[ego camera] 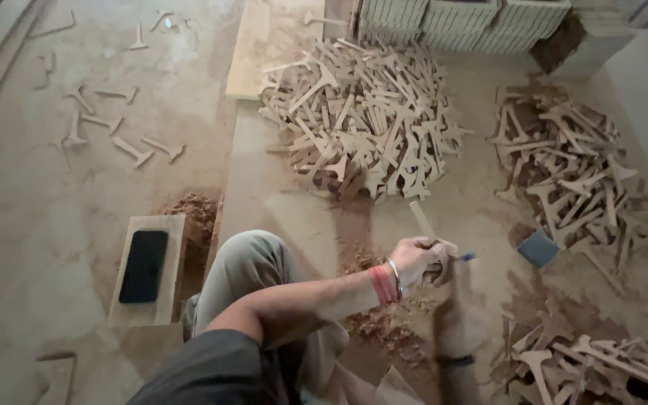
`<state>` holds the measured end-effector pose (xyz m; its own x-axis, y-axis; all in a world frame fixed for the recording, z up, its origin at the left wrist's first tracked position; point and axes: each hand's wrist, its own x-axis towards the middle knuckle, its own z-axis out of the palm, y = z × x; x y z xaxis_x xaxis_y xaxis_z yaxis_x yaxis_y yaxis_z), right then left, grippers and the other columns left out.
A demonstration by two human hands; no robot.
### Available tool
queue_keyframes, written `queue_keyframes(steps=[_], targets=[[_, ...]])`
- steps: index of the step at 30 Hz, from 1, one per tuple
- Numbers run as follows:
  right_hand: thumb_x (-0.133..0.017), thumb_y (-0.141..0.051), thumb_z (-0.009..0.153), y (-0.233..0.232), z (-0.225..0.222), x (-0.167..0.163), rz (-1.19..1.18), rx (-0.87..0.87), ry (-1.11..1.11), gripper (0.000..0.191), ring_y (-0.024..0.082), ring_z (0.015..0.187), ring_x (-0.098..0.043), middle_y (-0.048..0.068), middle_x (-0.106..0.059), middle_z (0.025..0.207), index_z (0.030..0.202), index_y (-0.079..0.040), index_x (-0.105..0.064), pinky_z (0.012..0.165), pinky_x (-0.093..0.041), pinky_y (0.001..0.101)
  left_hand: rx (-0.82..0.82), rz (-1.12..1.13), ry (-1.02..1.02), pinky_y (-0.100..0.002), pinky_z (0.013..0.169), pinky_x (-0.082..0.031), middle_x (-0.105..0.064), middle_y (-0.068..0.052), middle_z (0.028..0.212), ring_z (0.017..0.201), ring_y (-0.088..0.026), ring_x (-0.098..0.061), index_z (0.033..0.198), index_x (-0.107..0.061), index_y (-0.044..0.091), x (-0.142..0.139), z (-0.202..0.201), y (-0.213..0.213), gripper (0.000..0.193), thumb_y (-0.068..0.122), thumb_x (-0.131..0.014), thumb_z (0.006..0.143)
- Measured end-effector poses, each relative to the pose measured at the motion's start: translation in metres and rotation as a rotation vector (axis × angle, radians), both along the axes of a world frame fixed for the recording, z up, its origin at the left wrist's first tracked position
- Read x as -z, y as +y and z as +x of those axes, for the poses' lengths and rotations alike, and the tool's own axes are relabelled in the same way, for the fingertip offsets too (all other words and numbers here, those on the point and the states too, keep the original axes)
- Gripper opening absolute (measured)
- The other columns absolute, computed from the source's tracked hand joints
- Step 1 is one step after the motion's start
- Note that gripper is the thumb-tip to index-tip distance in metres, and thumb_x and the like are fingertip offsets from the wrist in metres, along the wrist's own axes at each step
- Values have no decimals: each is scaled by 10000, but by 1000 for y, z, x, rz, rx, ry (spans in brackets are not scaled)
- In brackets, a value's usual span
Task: The person sits on the floor and sands small wooden pieces with a sanding block. They pick up each piece, rub it with the block, and place it into a pile of finished pieces.
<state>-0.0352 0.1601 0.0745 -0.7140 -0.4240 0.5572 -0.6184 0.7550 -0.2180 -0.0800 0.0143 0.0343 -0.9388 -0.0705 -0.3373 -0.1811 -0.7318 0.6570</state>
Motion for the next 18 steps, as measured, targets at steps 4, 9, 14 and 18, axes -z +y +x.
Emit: queue_keyframes(steps=[4,9,14,18], targets=[[-558,-16,867,0,0,-5,63,104,-200,669,343,864,-622,75,-665,1385,1520,-160,-582,794,-523,460,-15,-67,102,-268,835,-557,-763,-86,1045,931,-149,-696,1117,-731,-14,7,-2,2,185,83,-587,1051],[-543,-7,849,-1,-2,-10,-25,-52,-2,637,382,990,-623,196,-577,1511,1478,-112,-557,923,-513,458,-28,-41,103,-300,832,-563,-754,-90,1079,937,-170,-685,1156,-728,-33,-1,2,4,192,66,-584,1075],[-526,31,853,-1,2,-20,-44,4,-77,656,416,1171,-622,197,-556,1523,1494,-103,-573,976,-512,458,-31,80,-95,-342,799,-616,-760,-106,994,899,-207,-733,1092,-723,15,-22,9,-8,237,141,-528,1048],[-538,43,854,-5,11,-30,-24,-17,-49,642,405,1250,-622,190,-536,1537,1477,-110,-568,1002,-492,486,-75,87,4,-352,820,-611,-748,-103,986,905,-208,-732,1054,-701,-13,-17,7,-7,206,123,-548,1072]])
